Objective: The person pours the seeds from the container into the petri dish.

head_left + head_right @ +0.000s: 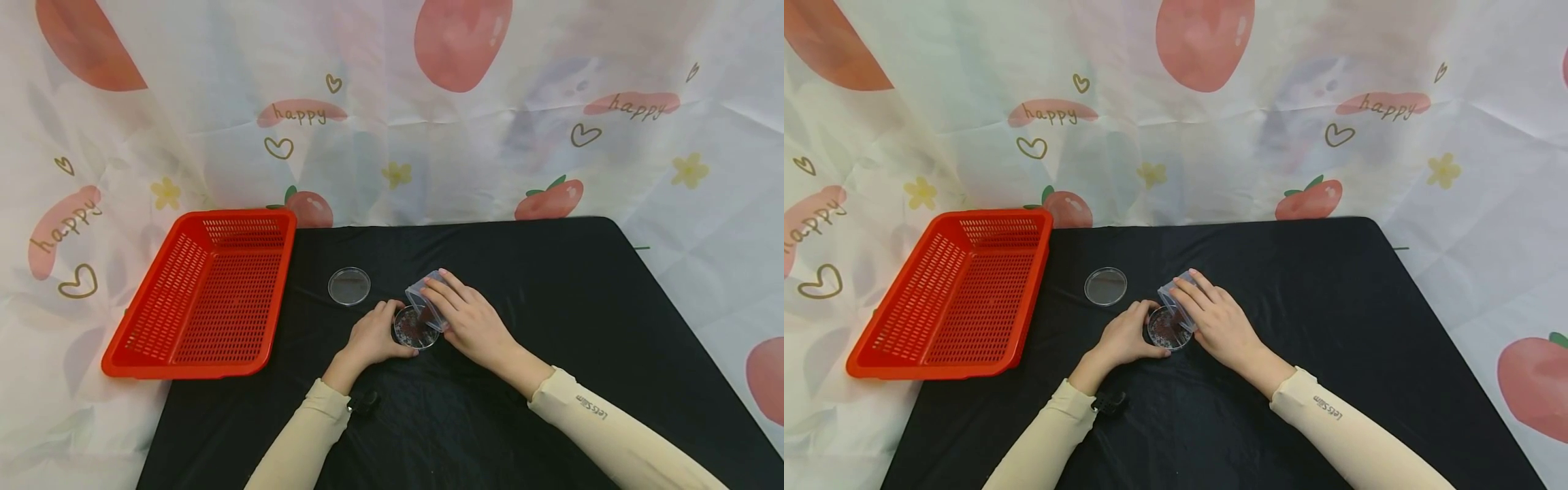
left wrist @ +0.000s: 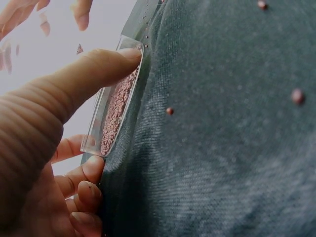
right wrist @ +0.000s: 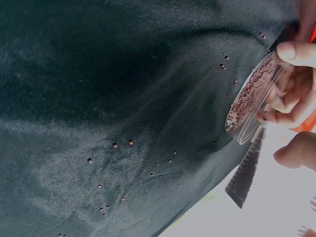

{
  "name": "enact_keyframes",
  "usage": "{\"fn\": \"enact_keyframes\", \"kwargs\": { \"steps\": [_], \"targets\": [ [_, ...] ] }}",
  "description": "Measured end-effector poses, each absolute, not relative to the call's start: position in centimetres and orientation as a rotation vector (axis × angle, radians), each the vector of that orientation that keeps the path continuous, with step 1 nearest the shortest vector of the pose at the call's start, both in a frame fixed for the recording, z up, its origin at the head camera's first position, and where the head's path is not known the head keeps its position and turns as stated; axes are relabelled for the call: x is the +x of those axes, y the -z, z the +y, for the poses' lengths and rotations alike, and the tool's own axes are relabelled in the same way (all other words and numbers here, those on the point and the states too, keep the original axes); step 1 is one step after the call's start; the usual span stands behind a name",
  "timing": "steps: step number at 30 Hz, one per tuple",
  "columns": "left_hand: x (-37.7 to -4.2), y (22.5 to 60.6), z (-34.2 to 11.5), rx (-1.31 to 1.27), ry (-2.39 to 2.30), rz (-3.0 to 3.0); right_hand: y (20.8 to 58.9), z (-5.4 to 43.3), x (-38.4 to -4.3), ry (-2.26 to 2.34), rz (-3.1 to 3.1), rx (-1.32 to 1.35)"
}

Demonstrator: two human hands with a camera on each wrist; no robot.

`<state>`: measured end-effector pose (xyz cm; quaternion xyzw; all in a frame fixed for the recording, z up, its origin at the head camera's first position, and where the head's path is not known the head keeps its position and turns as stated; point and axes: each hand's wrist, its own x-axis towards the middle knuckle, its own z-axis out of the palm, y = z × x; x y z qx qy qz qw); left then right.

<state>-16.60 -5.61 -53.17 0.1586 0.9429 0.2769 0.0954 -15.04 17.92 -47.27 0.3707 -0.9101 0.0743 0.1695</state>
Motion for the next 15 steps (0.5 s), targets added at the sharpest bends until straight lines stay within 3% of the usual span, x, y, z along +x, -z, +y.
{"fn": "enact_keyframes", "kwargs": {
  "steps": [15],
  "targets": [
    [-16.58, 53.12, -5.66, 0.477, -0.831, 2.799, 47.35, 17.83, -15.13, -0.210, -2.582, 1.061]
  ]
}}
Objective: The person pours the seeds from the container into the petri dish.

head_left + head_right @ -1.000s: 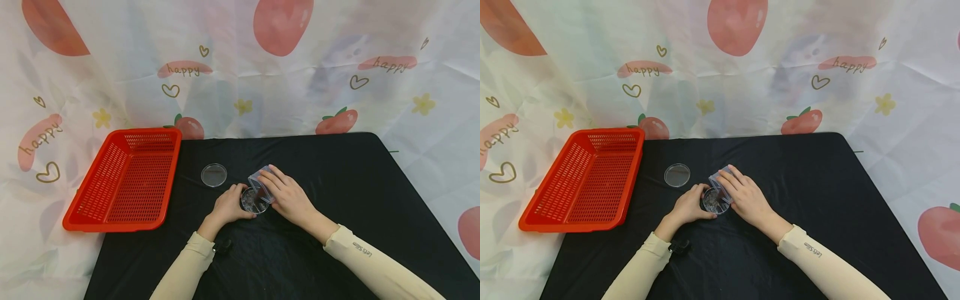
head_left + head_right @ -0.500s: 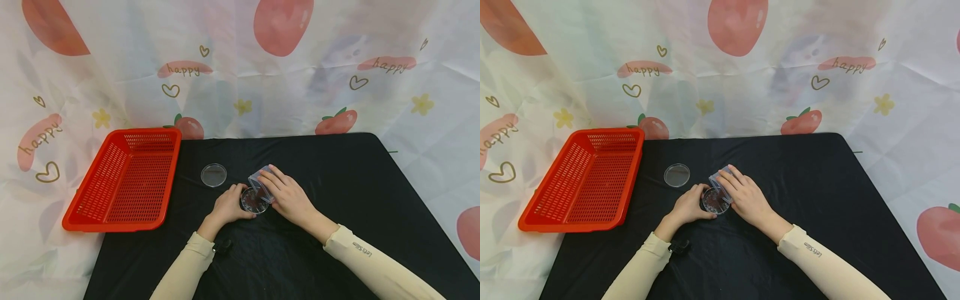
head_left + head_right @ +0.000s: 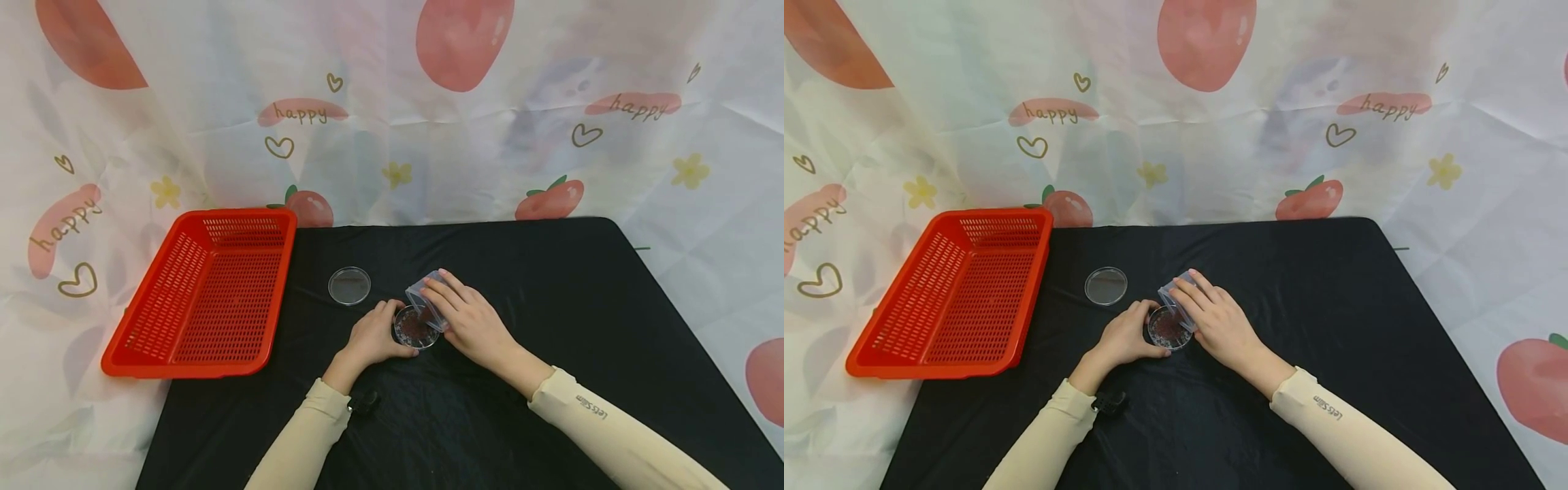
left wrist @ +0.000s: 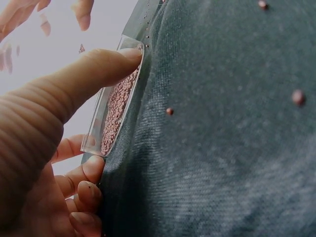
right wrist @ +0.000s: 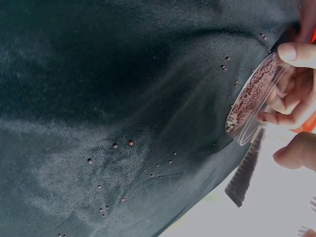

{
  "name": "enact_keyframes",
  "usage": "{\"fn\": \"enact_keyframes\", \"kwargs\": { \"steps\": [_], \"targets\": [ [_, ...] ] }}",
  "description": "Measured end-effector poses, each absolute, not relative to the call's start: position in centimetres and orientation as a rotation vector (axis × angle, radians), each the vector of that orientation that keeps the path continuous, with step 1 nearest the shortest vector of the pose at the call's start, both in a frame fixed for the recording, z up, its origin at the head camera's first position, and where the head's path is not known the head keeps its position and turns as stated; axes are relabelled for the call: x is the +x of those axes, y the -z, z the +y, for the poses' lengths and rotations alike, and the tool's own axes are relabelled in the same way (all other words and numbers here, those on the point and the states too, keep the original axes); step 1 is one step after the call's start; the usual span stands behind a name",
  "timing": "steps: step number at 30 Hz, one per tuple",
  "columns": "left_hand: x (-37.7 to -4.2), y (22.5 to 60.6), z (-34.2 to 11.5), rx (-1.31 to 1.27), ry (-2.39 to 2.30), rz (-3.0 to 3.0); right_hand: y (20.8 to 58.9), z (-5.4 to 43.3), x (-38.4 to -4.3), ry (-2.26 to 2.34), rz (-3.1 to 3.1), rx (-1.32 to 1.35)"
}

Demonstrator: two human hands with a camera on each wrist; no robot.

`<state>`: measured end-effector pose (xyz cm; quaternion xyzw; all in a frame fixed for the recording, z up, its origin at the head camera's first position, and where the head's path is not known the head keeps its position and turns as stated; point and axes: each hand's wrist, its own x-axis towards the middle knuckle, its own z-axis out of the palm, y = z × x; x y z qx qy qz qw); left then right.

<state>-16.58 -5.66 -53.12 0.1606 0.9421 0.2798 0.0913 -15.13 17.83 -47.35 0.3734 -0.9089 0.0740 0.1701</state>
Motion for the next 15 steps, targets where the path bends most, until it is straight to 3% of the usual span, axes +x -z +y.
{"fn": "enact_keyframes", "kwargs": {
  "steps": [15],
  "targets": [
    [-16.55, 53.07, -5.67, 0.480, -0.833, 2.806, 47.33, 17.83, -15.27, -0.206, -2.583, 1.062]
  ]
}}
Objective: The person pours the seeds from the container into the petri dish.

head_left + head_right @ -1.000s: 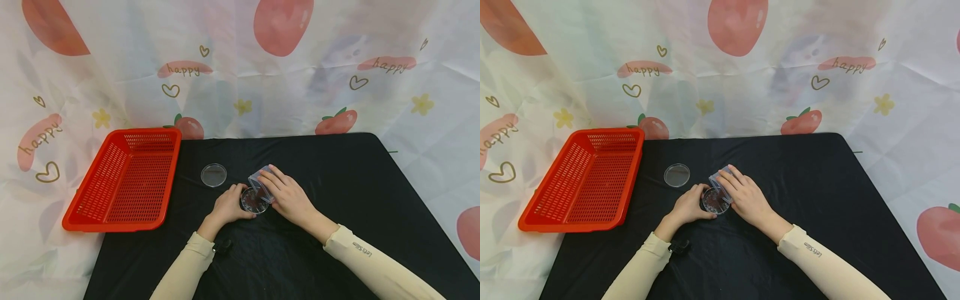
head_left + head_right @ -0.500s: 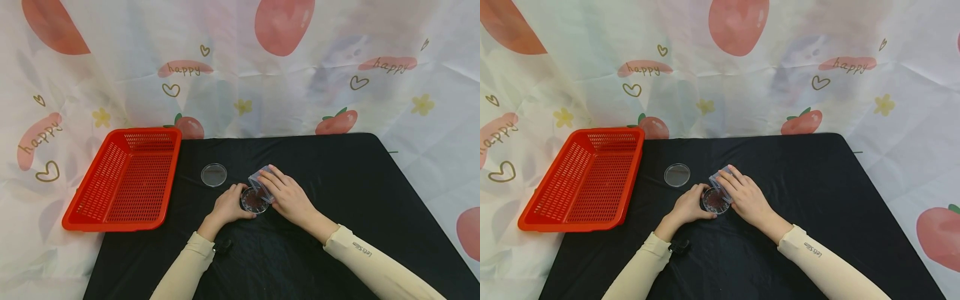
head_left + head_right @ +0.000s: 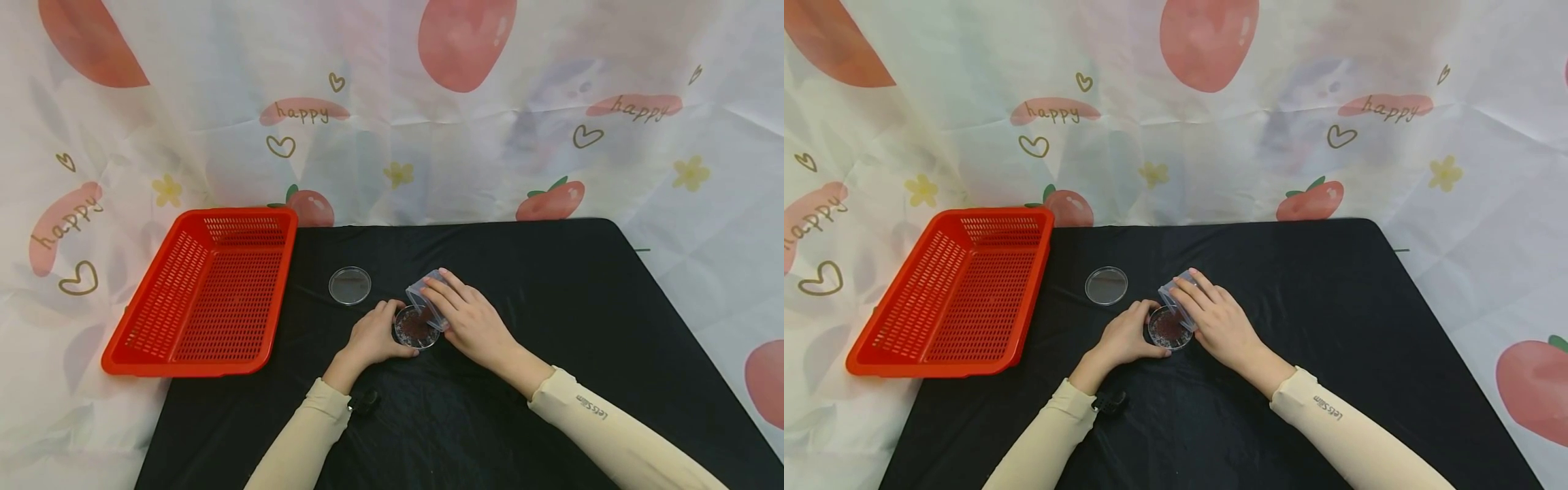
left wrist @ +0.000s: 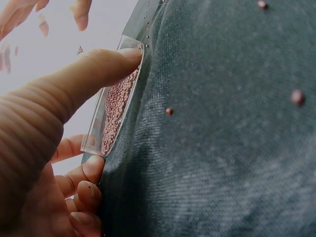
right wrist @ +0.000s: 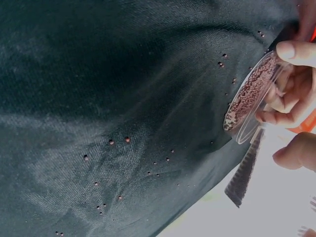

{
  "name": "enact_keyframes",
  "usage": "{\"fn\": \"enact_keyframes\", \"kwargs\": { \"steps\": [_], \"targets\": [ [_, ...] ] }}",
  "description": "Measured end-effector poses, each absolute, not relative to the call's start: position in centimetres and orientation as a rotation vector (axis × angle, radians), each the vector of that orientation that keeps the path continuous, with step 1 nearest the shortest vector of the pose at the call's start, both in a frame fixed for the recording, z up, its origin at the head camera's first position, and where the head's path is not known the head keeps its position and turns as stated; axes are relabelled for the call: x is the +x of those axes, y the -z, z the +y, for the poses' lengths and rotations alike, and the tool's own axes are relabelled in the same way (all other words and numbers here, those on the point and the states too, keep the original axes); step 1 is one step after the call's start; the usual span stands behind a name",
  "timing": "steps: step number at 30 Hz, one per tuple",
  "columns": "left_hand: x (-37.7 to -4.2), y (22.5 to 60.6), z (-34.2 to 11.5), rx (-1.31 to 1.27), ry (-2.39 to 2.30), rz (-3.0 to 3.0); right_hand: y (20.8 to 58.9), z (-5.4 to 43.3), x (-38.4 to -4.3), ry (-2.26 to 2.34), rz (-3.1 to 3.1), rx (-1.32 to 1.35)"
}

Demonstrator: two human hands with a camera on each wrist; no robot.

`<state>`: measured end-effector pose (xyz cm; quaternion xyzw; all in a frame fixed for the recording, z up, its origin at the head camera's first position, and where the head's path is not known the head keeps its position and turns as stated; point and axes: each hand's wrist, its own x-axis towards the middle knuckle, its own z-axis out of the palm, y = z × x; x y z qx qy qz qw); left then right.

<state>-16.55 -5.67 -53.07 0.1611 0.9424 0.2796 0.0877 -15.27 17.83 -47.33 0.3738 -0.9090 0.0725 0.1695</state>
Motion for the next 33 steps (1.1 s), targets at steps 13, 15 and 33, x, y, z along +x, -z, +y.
{"fn": "enact_keyframes", "kwargs": {
  "steps": [13, 15, 33],
  "targets": [
    [-16.61, 53.15, -5.64, 0.490, -0.832, 2.803, 47.23, 17.83, -15.34, -0.186, -2.576, 1.061],
    [-16.59, 53.21, -5.64, 0.492, -0.831, 2.803, 47.18, 17.82, -15.35, -0.186, -2.575, 1.064],
    [-16.59, 53.15, -5.68, 0.485, -0.840, 2.794, 46.95, 17.87, -15.23, -0.170, -2.581, 1.070]
  ]
}}
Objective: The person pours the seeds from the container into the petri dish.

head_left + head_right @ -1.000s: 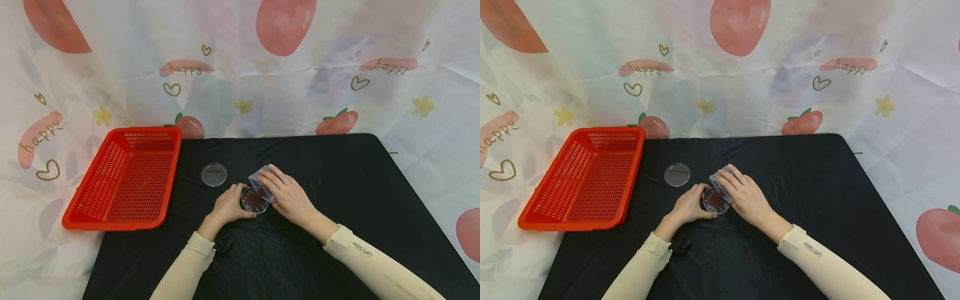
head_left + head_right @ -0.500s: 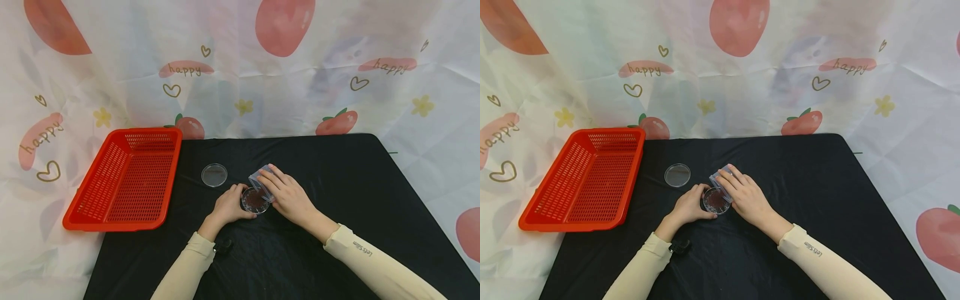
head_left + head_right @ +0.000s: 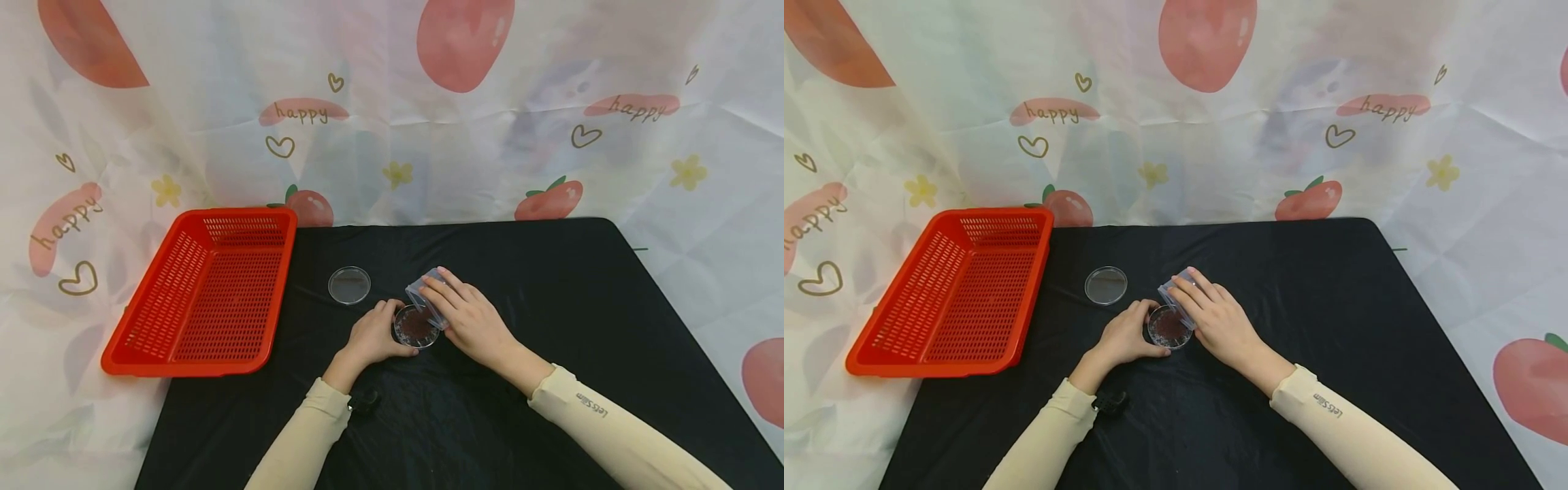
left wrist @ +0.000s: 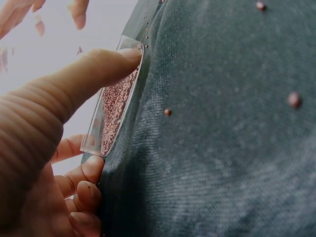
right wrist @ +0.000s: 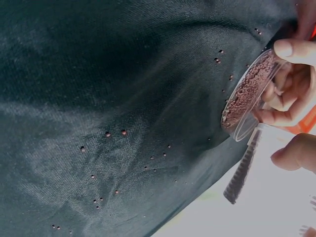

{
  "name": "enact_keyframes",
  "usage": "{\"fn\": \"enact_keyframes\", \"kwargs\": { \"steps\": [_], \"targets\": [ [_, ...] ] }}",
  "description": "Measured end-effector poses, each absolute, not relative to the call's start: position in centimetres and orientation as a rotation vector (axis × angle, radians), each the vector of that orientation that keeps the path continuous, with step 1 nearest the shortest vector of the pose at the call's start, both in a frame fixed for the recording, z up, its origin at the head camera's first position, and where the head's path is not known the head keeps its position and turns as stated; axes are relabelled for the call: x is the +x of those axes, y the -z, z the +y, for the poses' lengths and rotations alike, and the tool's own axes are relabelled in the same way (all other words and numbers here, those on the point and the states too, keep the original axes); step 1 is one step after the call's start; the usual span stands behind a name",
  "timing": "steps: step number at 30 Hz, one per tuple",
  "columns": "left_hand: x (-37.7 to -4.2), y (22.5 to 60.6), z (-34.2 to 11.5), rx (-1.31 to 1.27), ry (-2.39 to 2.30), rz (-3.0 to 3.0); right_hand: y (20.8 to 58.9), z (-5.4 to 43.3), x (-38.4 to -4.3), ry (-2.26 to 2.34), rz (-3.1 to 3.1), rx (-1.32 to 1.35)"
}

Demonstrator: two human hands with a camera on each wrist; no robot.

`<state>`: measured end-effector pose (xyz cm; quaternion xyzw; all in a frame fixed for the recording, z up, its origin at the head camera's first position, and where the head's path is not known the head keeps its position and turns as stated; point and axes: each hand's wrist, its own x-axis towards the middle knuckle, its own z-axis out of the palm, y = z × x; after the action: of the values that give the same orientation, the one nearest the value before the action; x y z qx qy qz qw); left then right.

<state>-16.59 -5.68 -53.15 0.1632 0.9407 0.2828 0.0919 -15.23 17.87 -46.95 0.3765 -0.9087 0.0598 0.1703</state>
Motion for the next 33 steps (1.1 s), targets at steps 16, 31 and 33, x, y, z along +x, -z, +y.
{"fn": "enact_keyframes", "kwargs": {
  "steps": [16, 31, 33],
  "targets": [
    [-16.41, 53.35, -5.60, 0.468, -0.835, 2.794, 46.87, 17.75, -15.00, -0.203, -2.579, 1.086],
    [-16.32, 53.05, -5.68, 0.471, -0.832, 2.785, 46.74, 17.82, -15.12, -0.215, -2.555, 1.090],
    [-16.48, 52.89, -5.64, 0.478, -0.830, 2.791, 46.65, 17.93, -15.28, -0.220, -2.548, 1.080]
  ]
}}
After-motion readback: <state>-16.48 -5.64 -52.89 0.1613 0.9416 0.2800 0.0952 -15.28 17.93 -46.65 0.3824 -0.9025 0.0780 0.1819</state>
